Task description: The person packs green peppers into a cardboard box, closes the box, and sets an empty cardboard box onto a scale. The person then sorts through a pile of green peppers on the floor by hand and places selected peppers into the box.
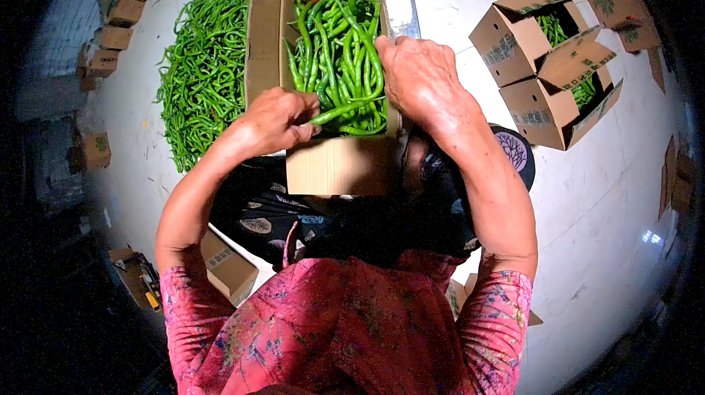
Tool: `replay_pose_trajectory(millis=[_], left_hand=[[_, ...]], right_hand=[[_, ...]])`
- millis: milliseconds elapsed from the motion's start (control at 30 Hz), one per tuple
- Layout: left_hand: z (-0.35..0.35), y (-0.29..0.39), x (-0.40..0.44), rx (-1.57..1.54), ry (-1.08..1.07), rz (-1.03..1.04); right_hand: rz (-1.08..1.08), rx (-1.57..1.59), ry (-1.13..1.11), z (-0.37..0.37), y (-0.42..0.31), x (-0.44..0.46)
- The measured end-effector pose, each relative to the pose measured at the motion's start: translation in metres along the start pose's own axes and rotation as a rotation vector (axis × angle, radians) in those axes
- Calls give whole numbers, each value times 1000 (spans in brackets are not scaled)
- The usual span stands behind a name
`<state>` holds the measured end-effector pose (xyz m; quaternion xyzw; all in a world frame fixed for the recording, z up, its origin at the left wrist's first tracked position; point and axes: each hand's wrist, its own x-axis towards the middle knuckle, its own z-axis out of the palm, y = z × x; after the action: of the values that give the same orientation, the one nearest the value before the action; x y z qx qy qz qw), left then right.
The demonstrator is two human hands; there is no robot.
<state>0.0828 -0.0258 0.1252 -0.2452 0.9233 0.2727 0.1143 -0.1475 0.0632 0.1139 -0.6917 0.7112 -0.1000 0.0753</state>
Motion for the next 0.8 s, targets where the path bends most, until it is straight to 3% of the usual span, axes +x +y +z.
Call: replay_pose_trajectory(millis=[133, 200, 400, 467, 533, 633, 800], left_hand=[[-14, 6, -5, -312, 47, -62], [-12, 5, 4, -757, 99, -339], [33, -18, 88, -1048, 366, -433], [46, -25, 123, -1066, 389, -504], [51, -27, 145, -796, 327, -607], [54, -18, 164, -341, 466, -677], [61, -6, 177, -281, 499, -743]], right_hand=[[-1, 3, -6, -3, 0, 0], [-7, 11, 9, -3, 1, 0], [10, 24, -6, -6, -3, 1], [3, 32, 17, -5, -2, 1], [-4, 38, 38, -2, 0, 0], [-29, 52, 66, 0, 2, -1], [-38, 75, 41, -1, 3, -2]])
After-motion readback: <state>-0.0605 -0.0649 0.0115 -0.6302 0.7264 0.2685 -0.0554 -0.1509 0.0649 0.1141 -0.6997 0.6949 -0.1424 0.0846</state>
